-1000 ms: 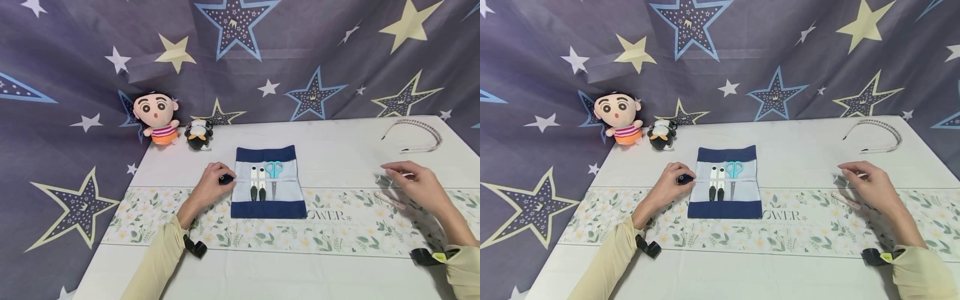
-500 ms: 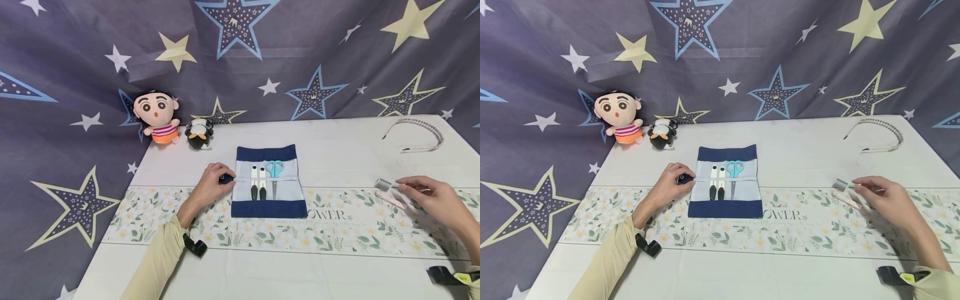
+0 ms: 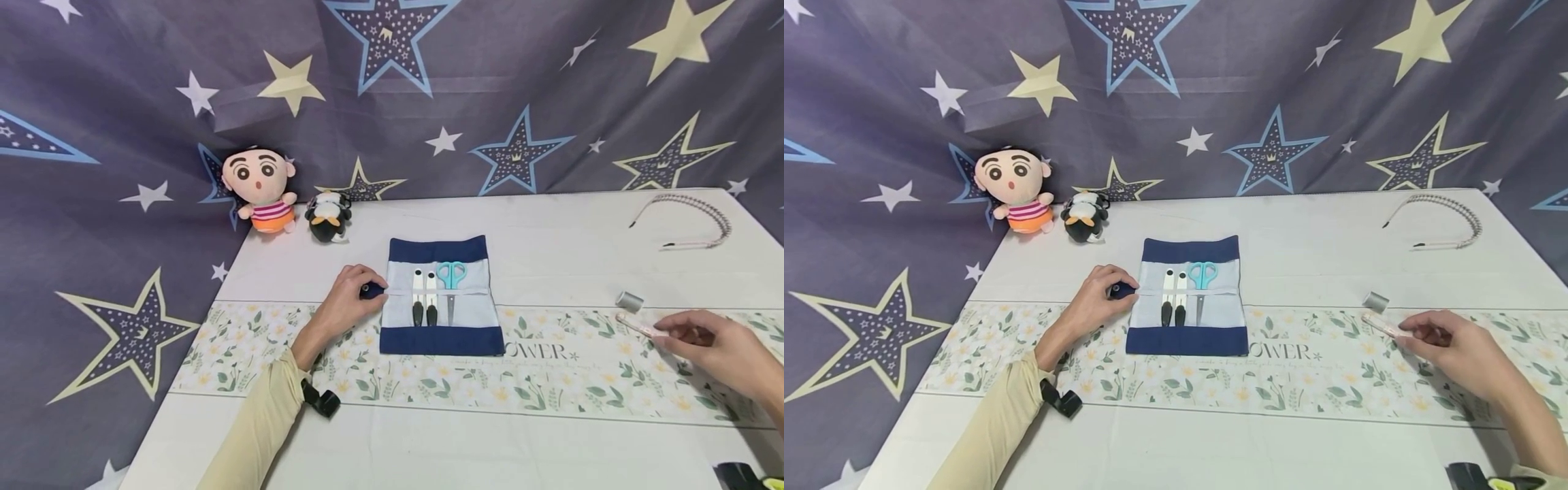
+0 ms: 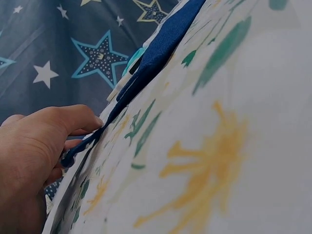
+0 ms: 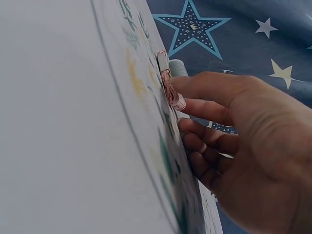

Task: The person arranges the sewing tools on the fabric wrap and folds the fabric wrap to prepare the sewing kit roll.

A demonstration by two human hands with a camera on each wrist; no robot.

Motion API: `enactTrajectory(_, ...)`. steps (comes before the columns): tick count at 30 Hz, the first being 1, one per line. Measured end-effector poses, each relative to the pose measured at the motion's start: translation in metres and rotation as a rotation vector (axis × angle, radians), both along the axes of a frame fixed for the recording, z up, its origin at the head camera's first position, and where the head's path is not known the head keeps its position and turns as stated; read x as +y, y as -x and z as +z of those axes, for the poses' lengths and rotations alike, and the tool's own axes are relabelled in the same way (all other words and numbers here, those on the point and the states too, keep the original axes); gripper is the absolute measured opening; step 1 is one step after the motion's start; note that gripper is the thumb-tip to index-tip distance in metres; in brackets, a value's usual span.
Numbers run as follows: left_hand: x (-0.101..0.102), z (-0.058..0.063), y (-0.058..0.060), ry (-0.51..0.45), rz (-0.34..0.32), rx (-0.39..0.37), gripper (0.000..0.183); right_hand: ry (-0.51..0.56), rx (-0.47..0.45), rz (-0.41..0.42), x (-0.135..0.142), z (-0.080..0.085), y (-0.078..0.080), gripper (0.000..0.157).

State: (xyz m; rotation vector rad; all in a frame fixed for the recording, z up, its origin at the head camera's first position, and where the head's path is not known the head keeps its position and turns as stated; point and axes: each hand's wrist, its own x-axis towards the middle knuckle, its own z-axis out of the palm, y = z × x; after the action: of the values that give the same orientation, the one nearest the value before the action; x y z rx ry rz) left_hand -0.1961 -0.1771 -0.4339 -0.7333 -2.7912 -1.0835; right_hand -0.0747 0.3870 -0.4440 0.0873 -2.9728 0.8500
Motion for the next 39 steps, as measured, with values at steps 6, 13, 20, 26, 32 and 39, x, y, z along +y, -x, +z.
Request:
enactTrajectory(6, 0.000, 0.000, 0.001, -0.009, -0.003, -0.013, 0.018, -0.015, -0.005, -0.012, -0.001, 0.001, -0.001, 0.023)
enactTrajectory(13, -0.001, -0.001, 0.001, -0.013, 0.001, -0.006, 0.019, 0.006, 0.022, -0.020, -0.003, 0.001, -0.001, 0.017)
enactTrajectory(20, -0.001, 0.000, 0.000, -0.011, 0.006, -0.029, 0.019, 0.016, 0.033, -0.051, -0.006, 0.002, 0.000, 0.017)
enactTrajectory(26, 0.000, 0.000, 0.001, -0.005, 0.009, -0.045, 0.020, 0.057, 0.029, -0.015, -0.012, 0.000, -0.001, 0.016)
enactTrajectory(32, 0.001, 0.000, 0.001, -0.015, 0.000, -0.047, 0.020, 0.107, 0.055, -0.001, -0.023, 0.007, 0.000, 0.015)
enactTrajectory(39, 0.002, -0.001, 0.001, -0.020, -0.011, -0.043, 0.014, 0.236, 0.146, 0.043, -0.041, 0.015, 0.007, 0.014)
